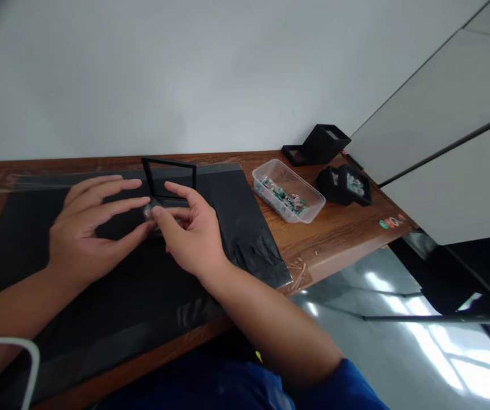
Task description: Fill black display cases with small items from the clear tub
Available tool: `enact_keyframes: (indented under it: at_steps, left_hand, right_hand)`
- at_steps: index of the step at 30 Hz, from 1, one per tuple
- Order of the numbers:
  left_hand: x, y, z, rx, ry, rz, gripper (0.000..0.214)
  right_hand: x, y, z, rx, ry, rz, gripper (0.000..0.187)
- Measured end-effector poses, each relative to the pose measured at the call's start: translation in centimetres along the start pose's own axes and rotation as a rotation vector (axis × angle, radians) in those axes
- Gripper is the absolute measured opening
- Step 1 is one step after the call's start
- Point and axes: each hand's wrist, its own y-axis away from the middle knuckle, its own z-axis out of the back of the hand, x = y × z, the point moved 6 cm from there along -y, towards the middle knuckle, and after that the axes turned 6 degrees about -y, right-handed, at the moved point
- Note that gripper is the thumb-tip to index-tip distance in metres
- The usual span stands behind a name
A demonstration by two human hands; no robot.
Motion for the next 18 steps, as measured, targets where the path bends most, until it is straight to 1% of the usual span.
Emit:
enact_keyframes:
  at_steps: [2,4,7,10,13,14,18]
  left_hand:
    - [0.2,-0.1,-0.1,-0.007,0.015,-0.012,0.024]
    - [0.6,-0.2,-0.3,0.012,0.026,-0.004,0.024]
    - [1.9,-0.4,-0.5,0.043,0.035,0.078,0.026]
    - [3.4,-0.4,-0.7,0.046,0.037,0.157,0.029]
    - [4.2,-0.4,-1.8,0.141,0.075,0.129,0.03]
    - [4.4,-0.4,-2.4,0.196,0.091,0.114,0.033]
    - [4.8,-0.4,-3.8,0.276,0.125,0.111,0.042]
  right_hand:
    - [0.5,0.1,0.5,-0.056,0.076,0.113,0.05]
    - [1.2,0.3,1.1,-0.12,0.155,0.251,0.04]
    - [2.2,0.3,1.9,-0.197,0.233,0.397,0.031]
    - [2.8,0.1,2.5,-0.244,0.257,0.465,0.027]
    - [3.1,0.0,2.7,-0.253,0.275,0.506,0.025]
    - [3.3,-0.1,2.8,-0.255,0.287,0.52,0.024]
    - [3.8,0.1,3.0,-0.284,0.313,0.569,0.023]
